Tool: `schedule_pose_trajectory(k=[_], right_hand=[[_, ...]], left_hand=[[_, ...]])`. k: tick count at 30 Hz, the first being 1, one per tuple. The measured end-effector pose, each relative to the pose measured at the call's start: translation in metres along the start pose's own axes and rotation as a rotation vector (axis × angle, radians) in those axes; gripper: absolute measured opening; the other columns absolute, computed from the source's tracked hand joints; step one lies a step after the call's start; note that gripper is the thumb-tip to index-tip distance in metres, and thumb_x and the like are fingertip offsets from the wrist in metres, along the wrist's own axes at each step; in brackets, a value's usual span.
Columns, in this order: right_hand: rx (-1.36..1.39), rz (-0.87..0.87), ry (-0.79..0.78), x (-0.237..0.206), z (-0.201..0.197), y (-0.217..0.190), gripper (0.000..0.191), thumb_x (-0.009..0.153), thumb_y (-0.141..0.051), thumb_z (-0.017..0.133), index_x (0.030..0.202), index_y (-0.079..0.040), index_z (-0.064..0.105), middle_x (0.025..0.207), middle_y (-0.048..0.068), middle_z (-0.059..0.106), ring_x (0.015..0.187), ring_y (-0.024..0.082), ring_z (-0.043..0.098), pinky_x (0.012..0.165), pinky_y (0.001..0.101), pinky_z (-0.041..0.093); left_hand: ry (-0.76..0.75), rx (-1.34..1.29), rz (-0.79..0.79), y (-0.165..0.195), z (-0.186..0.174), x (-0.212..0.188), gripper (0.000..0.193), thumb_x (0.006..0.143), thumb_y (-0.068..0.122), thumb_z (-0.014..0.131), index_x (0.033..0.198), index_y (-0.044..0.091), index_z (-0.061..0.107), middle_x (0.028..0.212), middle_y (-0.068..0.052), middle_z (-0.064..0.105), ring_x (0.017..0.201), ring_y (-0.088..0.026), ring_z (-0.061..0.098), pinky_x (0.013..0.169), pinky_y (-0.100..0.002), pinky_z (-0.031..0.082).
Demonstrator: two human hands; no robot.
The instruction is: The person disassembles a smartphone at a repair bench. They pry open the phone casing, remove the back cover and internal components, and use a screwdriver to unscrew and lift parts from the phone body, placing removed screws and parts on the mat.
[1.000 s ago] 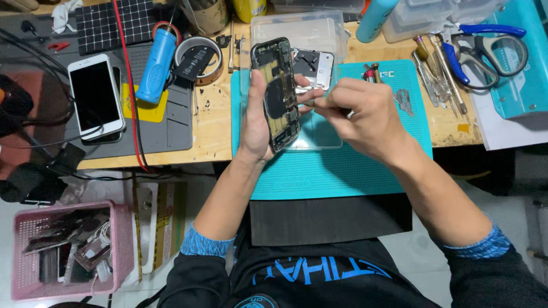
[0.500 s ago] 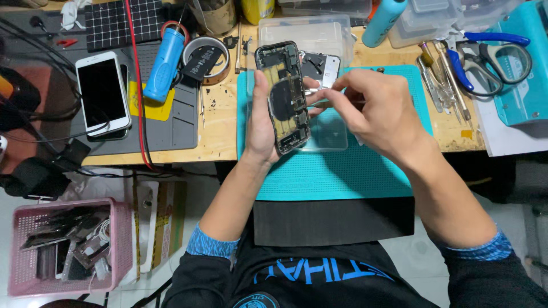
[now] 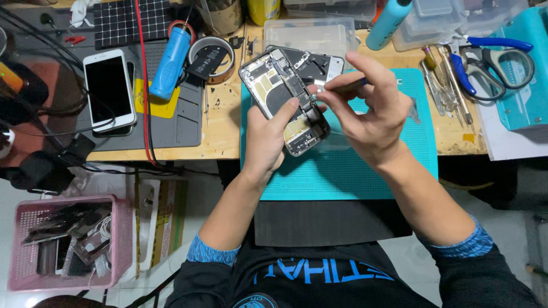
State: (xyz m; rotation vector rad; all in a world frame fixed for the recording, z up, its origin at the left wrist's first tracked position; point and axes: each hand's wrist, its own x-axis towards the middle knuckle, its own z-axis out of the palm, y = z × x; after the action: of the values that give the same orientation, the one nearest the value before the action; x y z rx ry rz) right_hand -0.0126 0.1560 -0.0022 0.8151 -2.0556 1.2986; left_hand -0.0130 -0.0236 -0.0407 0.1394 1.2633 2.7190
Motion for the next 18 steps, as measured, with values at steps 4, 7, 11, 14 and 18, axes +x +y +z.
schedule_pose_trajectory(k=[4, 7, 11, 14, 18], right_hand=[[-0.277, -0.208, -0.036, 0.004, -0.011, -0.003, 0.069, 0.091, 0.004, 0.094, 0.145, -0.008, 0.052, 0.099, 0.013, 0.067, 0.082, 0.019, 0.068, 0.069, 0.0278, 0.056], [-0.247, -0.185, -0.095, 0.006, -0.016, -0.010, 0.064, 0.091, 0.007, 0.091, 0.143, -0.007, 0.057, 0.098, 0.009, 0.069, 0.081, 0.019, 0.065, 0.071, 0.0291, 0.053], [-0.208, -0.128, -0.139, 0.007, -0.018, -0.014, 0.065, 0.090, 0.009, 0.088, 0.145, -0.007, 0.058, 0.097, 0.008, 0.070, 0.081, 0.018, 0.066, 0.071, 0.0281, 0.053], [-0.159, -0.074, -0.167, 0.007, -0.014, -0.013, 0.065, 0.090, 0.008, 0.088, 0.146, -0.007, 0.058, 0.096, 0.008, 0.070, 0.084, 0.017, 0.069, 0.075, 0.0275, 0.056], [-0.121, -0.005, -0.203, 0.004, -0.002, -0.010, 0.064, 0.089, 0.007, 0.086, 0.145, -0.009, 0.059, 0.099, 0.008, 0.069, 0.089, 0.017, 0.072, 0.080, 0.0277, 0.060]], left_hand=[[0.056, 0.358, 0.154, -0.001, -0.003, -0.001, 0.024, 0.099, 0.004, 0.066, 0.121, -0.006, 0.068, 0.114, -0.013, 0.076, 0.101, -0.017, 0.072, 0.089, -0.032, 0.059], [0.072, 0.634, 0.257, -0.003, -0.006, 0.002, 0.031, 0.095, 0.006, 0.073, 0.123, -0.004, 0.064, 0.113, -0.011, 0.076, 0.101, -0.015, 0.072, 0.089, -0.030, 0.059], [-0.017, 0.722, 0.298, 0.003, -0.017, 0.014, 0.045, 0.093, 0.005, 0.076, 0.132, -0.003, 0.055, 0.120, -0.013, 0.074, 0.110, -0.017, 0.072, 0.096, -0.031, 0.059], [-0.038, 0.844, 0.243, 0.010, -0.030, 0.021, 0.062, 0.090, 0.007, 0.078, 0.141, -0.003, 0.045, 0.121, -0.014, 0.073, 0.112, -0.020, 0.072, 0.095, -0.033, 0.058], [-0.060, 1.034, 0.265, 0.015, -0.040, 0.026, 0.073, 0.090, 0.008, 0.079, 0.148, -0.003, 0.037, 0.126, -0.020, 0.070, 0.118, -0.030, 0.071, 0.100, -0.039, 0.055]])
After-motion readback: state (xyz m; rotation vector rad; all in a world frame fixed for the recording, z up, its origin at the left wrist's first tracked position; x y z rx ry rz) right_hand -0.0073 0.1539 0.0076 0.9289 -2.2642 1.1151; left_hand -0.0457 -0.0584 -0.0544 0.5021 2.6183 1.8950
